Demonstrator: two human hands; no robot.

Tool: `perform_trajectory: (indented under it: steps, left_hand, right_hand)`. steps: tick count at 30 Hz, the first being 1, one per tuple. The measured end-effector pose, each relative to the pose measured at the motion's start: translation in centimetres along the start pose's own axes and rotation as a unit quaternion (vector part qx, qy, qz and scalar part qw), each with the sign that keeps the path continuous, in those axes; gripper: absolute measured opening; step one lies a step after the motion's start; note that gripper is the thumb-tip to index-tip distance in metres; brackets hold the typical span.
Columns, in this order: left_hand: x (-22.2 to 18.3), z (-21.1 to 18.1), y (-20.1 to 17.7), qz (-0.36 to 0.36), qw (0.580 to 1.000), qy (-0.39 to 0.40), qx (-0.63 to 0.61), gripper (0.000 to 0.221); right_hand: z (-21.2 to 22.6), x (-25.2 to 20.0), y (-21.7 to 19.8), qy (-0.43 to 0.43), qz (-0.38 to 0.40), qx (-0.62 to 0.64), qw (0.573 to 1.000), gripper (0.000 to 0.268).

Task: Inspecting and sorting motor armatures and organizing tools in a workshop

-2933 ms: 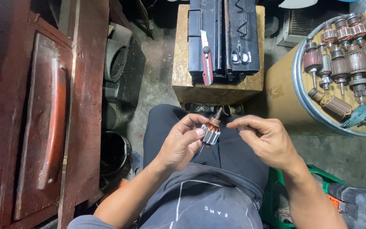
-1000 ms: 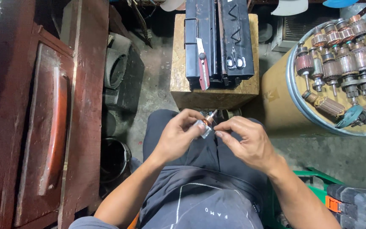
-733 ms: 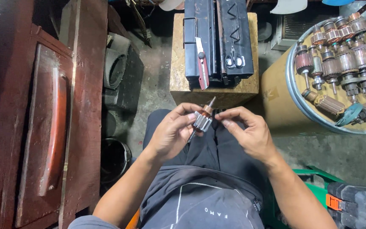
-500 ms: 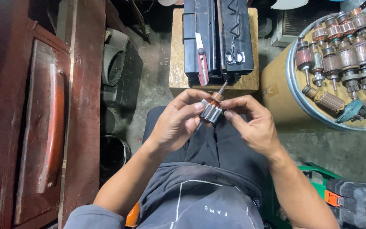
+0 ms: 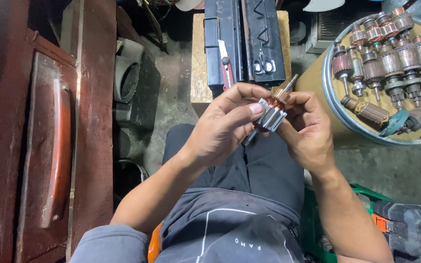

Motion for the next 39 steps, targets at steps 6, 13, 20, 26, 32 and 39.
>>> perform_trajectory:
  steps: [6,13,20,26,32,39]
  left_hand:
    - [1.0,-1.5,2.0,0.091,0.994,-0.047,-0.032,0.027]
    - [2.3,-0.7,3.4,0.106,0.993,-0.051,-0.028,0.026]
    - [3.7,0.2,5.8,0.152,0.988,-0.022,-0.031,0.021]
    - [6.5,1.8,7.3,0.175,0.984,0.003,-0.027,0.021]
    - [9.5,2.9,8.3,0.162,0.987,0.016,-0.016,0.024]
    - [11.6,3.8,9.3,0.163,0.985,0.047,0.005,0.026]
  right_hand:
    - [2.6,0.1,-1.7,0.049,-0.016,-0.052,0.997,0.028]
    - [4.9,-0.1,-3.1,0.012,-0.037,-0.044,0.998,0.033]
    - [9.9,-1.5,-3.5,-0.039,-0.124,-0.112,0.985,0.015]
    - [12.6,-0.9,-5.4,-0.045,-0.092,-0.122,0.987,0.022]
    - [13.7,1.5,-8.3,-0.016,-0.057,-0.132,0.990,0.031]
    - [16.5,3.2,-9.2,-0.050,0.000,-0.301,0.952,0.027]
Point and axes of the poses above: each hand's wrist, its own x-axis towards the middle knuckle, its own y-axis out of the palm, z = x × y, the point moved 4 cm from there along x, towards the middle knuckle, and after that the axes turned 5 degrees about z, right-handed, at the moved point
